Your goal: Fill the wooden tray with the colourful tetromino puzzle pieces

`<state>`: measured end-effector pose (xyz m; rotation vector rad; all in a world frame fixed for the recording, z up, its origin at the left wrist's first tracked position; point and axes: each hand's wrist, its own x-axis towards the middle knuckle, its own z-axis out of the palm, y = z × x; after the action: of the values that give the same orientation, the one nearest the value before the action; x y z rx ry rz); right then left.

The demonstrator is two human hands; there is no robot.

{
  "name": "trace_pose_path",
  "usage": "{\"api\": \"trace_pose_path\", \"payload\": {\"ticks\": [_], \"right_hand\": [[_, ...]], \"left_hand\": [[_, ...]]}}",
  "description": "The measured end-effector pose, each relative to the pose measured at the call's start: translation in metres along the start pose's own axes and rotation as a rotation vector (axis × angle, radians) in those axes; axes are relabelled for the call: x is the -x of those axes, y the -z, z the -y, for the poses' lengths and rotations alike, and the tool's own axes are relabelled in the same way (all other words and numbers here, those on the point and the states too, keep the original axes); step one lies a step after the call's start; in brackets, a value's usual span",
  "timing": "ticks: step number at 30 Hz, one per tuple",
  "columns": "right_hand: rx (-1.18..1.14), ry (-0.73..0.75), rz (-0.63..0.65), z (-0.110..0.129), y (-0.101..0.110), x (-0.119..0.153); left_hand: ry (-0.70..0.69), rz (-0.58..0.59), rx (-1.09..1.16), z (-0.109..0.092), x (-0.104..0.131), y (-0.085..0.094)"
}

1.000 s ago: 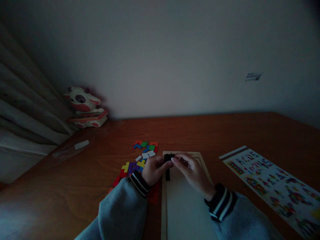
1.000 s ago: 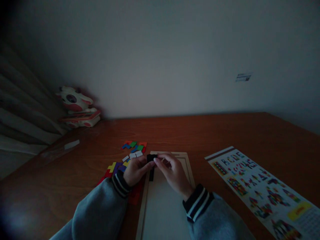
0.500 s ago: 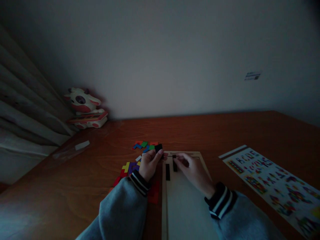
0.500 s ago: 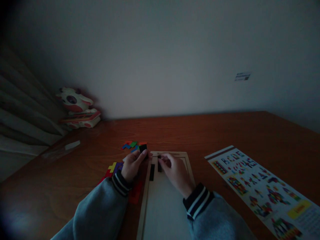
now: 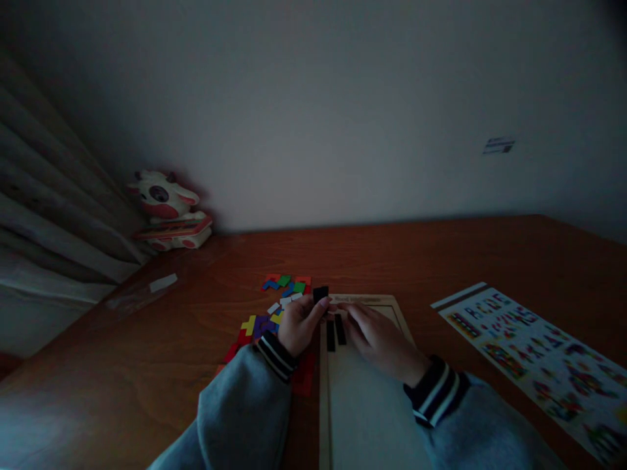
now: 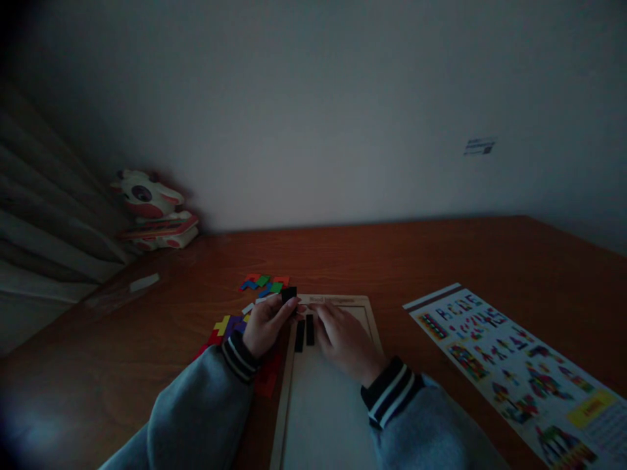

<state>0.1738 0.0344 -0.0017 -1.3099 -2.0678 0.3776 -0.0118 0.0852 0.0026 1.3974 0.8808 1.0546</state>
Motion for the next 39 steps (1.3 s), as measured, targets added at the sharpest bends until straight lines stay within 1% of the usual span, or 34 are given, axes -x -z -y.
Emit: {"api": "trace_pose_path", "payload": {"ticks": [3,6,8,12,15,17,22,27,32,39], "right_hand": [[0.032,0.046,0.017,-0.002,-0.001,0.002],[0.072,0.028,-0.005,-0.003,-0.006,0.003],[0.057,0.013,-0.016,-0.003,-0.008,0.003],[-0.092,-0.035,-0.099,0.000,-0.006,0.000],[-0.213,-0.063,-0.196,0.002,-0.003,-0.001],[-0.266,-0.082,-0.234,0.003,-0.001,-0.001],[-0.316,-0.078,-0.246,0.006,0.001,-0.002],[-0.357,-0.077,-0.267,0.006,0.000,-0.003],[-0.366,-0.095,-0.299,0.006,0.001,-0.005],[-0.382,-0.110,-0.315,0.006,0.004,-0.005]], "left_hand": [[0.010,0.009,0.000,0.001,0.001,0.000],[0.026,0.016,-0.010,0.003,0.001,0.001],[0.017,0.029,-0.028,0.004,0.001,0.001],[0.013,0.061,-0.048,0.004,0.002,0.001],[0.009,0.089,-0.057,0.001,0.004,-0.001],[-0.014,0.123,-0.102,-0.003,0.005,-0.002],[-0.061,0.184,-0.283,-0.004,0.008,0.000],[-0.079,0.226,-0.298,-0.001,0.008,0.001],[-0.097,0.199,-0.352,-0.005,0.007,0.000],[-0.124,0.245,-0.325,-0.011,0.008,-0.001]]}}
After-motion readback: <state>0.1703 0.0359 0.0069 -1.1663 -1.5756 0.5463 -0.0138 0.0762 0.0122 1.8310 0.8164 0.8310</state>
